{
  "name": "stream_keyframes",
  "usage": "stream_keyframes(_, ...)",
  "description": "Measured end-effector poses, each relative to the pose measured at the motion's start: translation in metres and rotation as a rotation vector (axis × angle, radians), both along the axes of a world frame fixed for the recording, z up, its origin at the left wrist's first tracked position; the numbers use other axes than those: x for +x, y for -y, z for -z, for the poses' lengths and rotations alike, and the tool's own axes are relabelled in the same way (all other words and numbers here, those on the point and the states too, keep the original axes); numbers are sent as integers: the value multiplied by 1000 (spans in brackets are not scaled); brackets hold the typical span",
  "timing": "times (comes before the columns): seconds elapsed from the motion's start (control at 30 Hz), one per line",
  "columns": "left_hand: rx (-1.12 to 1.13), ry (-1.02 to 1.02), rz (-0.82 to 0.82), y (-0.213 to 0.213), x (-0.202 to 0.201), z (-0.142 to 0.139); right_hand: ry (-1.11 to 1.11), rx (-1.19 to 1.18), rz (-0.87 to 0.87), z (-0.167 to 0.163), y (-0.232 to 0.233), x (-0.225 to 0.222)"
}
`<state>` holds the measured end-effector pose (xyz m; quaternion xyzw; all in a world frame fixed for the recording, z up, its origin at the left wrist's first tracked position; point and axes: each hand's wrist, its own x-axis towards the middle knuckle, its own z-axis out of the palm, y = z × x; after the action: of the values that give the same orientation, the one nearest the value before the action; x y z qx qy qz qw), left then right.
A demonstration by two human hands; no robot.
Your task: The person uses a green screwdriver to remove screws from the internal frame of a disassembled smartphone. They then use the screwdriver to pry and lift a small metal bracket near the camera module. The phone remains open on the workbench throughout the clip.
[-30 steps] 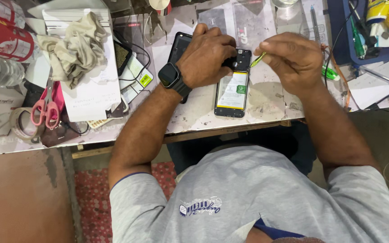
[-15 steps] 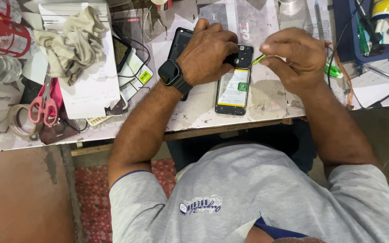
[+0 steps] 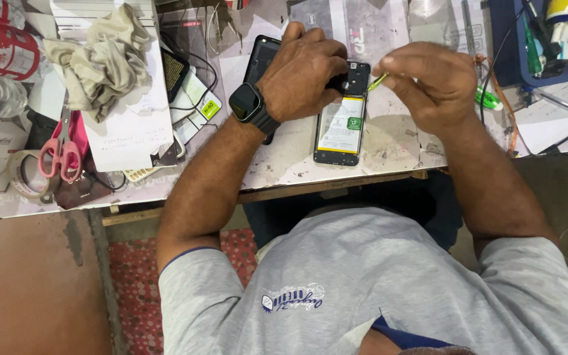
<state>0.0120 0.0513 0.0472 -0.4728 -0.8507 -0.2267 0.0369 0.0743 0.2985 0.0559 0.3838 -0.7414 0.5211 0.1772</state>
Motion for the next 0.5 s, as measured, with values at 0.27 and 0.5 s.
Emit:
stream_keyframes(0.27, 15, -12, 6, 1, -1, 4, 58, -7, -3, 1, -2, 3)
stream_keyframes(0.5, 52, -27, 41, 2, -2, -1, 0, 23, 13, -6, 1, 1)
